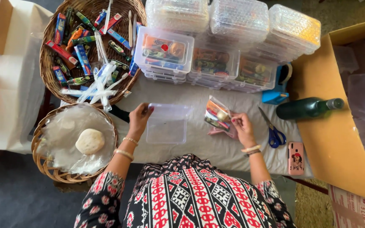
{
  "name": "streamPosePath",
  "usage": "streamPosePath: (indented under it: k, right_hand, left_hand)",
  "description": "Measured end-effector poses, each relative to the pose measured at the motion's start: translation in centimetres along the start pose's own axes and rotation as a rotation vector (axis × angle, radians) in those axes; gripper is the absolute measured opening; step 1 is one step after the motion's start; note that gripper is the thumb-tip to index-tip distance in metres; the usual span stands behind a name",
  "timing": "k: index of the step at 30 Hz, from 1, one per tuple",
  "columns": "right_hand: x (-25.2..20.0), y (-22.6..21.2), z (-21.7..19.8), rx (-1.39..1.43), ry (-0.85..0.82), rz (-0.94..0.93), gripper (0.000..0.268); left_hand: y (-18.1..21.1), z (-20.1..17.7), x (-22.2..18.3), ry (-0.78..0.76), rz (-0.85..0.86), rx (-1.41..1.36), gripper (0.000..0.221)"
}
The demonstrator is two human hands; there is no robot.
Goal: The person picks wrapped snack bars from a wicker basket and places them into small clear plastic containers, then wraps the containers with clear plastic film. She repeats this for several containers, occasionally reaching into the basket for more items and setting filled containers aside.
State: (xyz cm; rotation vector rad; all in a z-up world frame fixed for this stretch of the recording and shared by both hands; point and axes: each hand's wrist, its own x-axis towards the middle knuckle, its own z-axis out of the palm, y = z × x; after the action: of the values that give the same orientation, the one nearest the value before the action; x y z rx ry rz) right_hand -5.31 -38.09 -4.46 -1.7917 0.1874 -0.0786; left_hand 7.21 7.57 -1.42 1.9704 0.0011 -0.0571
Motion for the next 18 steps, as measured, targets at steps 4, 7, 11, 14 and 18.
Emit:
streamPosePath:
  k: [4,7,11,14,18]
  right_hand:
    - [-1.8,-3.4,-0.7,0.007,-0.073,0.034,0.009]
    - [-1.9,-4.1,1.8,0.042,-0.134,-0.005,0.008]
    - [-0.3,-2.3,8.0,0.161,-0.199,0.019,0.007]
    - [1.6,0.5,12.3,0.241,-0.214,0.072,0.008]
    - [3.6,3.1,15.9,0.38,-0.233,0.156,0.012]
  left_hand:
    - [0.3,2.8,2.5,-0.02,0.017,-0.044,0.021]
    - [0.7,4.3,3.1,-0.023,0.007,-0.085,0.021]
    - [-0.4,5.5,2.9,-0.052,-0.014,-0.145,0.019]
    - [-0.9,5.4,2.6,-0.069,0.01,-0.187,0.021]
    - [1.5,4.2,0.7,0.023,0.176,-0.156,0.042]
